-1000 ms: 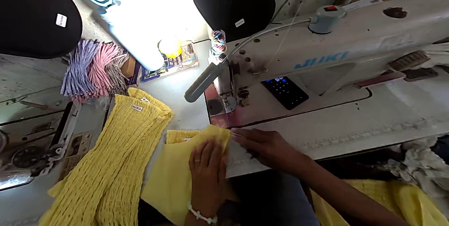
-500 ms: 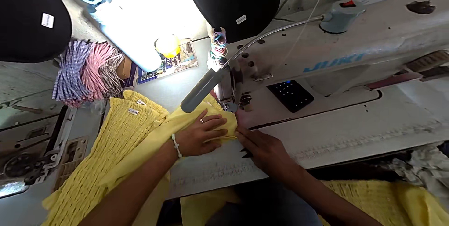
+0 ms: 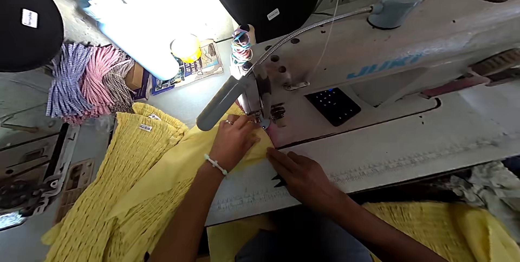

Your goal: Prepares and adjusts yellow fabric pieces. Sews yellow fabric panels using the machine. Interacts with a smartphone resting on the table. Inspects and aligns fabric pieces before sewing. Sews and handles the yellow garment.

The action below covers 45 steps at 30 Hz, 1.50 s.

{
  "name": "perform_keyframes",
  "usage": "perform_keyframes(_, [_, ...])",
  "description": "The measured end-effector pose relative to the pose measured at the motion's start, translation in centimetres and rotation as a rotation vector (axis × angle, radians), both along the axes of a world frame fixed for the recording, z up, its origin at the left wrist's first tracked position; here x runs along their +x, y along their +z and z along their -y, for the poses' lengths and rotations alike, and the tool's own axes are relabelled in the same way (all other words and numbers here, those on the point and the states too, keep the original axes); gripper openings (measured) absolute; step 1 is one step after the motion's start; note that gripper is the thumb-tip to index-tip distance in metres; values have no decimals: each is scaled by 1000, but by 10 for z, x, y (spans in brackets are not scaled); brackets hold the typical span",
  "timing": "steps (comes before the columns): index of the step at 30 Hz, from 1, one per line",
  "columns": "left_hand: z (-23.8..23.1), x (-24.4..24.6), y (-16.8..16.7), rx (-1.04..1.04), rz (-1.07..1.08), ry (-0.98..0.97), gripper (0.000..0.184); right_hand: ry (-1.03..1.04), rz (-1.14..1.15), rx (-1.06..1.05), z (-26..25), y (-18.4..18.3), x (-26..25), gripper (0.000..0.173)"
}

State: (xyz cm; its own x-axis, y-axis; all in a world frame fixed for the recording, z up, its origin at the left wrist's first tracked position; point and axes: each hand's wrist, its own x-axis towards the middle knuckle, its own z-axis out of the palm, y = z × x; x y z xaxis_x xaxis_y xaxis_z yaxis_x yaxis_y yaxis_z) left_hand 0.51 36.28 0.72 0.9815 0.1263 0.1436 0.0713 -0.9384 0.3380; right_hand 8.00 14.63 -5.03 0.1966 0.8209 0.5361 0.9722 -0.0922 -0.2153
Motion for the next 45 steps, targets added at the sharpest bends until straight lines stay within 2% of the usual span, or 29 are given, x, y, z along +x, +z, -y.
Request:
perform_keyframes(4, [-17,16,24,105,-154,-70,38,1,1,12,-2,0,0,31])
perform_keyframes(7, [-24,24,33,108,-115,-157,28,-9,-52,40,-3,1,1,31])
perform_keyframes(9, [-30,25,35,19,-121,-202,27,-19,-70,39,-2,0,-1,33])
perform_keyframes(13, [-39,19,30,-133,-236,-129,30,-35,-86,34,0,0,-3,34])
perform_keyframes(17, [-32,19,27,-119,-283,-48,19,-41,-88,24,0,1,-4,35])
perform_keyframes(21, [-14,24,41,-99,-441,64,20,-54,-96,0,-1,4,-6,36])
perform_keyframes(26, [-17,9,32,-122,-179,-27,15,-66,-110,-1,-2,5,-7,36])
perform_keyframes(28, [-20,7,32,-104,-156,-53,16,-67,-116,4,-2,5,-7,35])
perform_keyframes(31, [-16,16,39,-66,-392,36,20,-64,-121,8,-3,5,-8,34])
perform_keyframes(33, [-10,22,40,-30,-461,98,20,-63,-118,9,-2,5,-8,35])
perform_keyframes(35, [-3,24,39,-1,-427,136,19,-68,-116,9,-2,4,-8,36])
perform_keyframes(40, [7,18,36,-104,-410,300,19,-47,-161,3,1,4,-7,37])
perform_keyframes(42, [10,10,27,-128,-293,321,18,0,-302,-2,2,9,-2,32])
perform_keyframes(45, [10,-7,-3,-156,34,279,14,20,-620,-39,-6,28,21,17])
